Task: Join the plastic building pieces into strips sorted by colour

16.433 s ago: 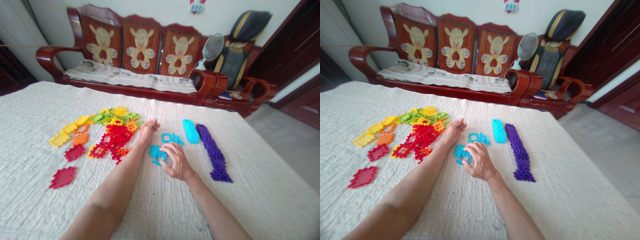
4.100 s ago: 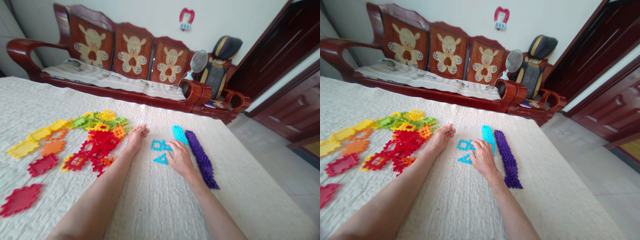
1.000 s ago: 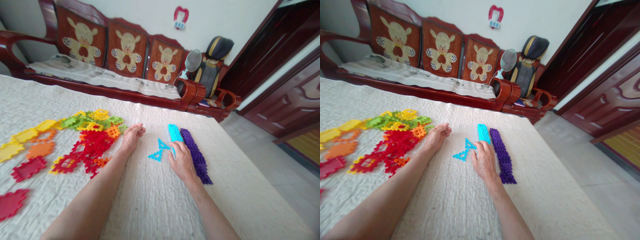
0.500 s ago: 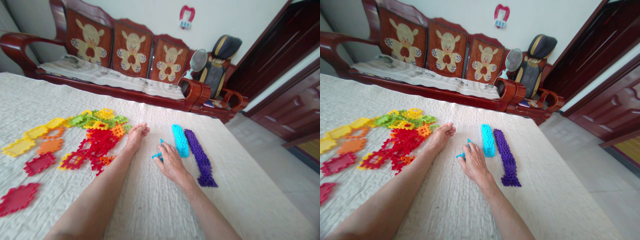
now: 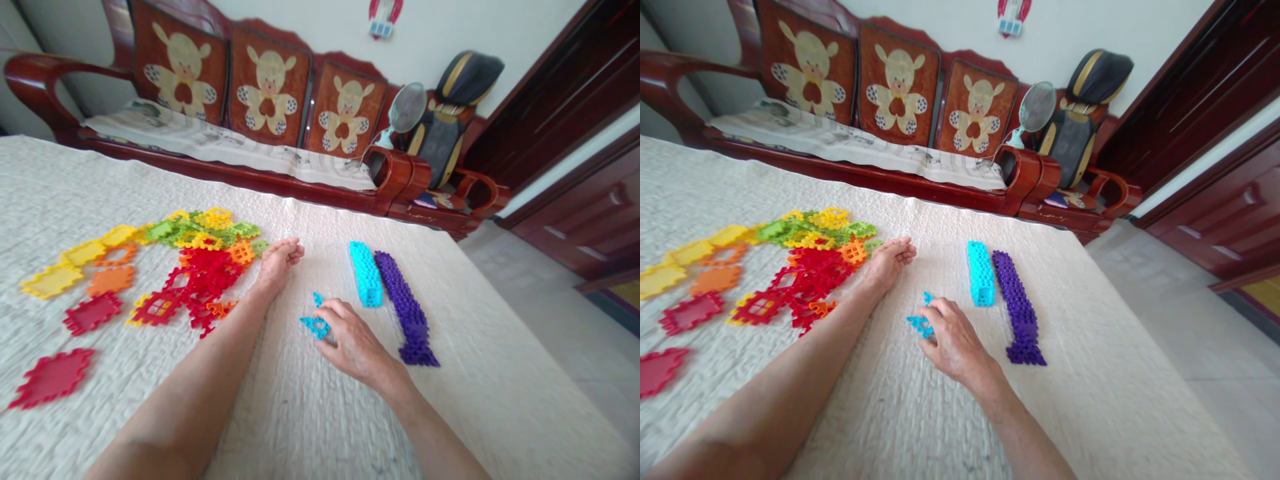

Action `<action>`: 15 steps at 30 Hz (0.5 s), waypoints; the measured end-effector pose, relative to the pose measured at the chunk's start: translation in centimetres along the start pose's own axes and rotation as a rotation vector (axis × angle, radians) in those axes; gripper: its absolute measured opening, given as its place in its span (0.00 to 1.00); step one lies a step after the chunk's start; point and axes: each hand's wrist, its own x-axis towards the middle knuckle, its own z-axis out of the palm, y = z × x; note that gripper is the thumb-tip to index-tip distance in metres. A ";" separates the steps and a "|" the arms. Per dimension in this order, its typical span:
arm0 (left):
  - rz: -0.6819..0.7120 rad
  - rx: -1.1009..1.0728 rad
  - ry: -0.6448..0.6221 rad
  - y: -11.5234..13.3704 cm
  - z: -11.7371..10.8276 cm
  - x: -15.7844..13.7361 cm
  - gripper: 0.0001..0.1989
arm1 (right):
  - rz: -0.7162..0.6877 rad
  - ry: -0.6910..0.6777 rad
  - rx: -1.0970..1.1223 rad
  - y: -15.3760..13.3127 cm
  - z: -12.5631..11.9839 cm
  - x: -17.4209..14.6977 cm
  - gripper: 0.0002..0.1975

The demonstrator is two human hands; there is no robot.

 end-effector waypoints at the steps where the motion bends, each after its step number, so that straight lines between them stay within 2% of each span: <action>1: 0.000 0.000 -0.002 0.0 0.0 0.0 0.13 | -0.003 -0.003 -0.003 0.0 0.0 0.0 0.21; 7: -0.007 -0.015 -0.001 0.1 0.0 0.0 0.14 | -0.077 0.047 -0.017 0.2 0.3 0.1 0.12; 10: -0.012 -0.003 -0.004 0.1 0.1 0.0 0.16 | -0.104 0.117 -0.010 0.5 0.5 0.4 0.13; 15: -0.014 0.003 0.001 0.1 0.1 0.1 0.16 | -0.048 0.259 -0.014 2.3 -1.0 0.5 0.12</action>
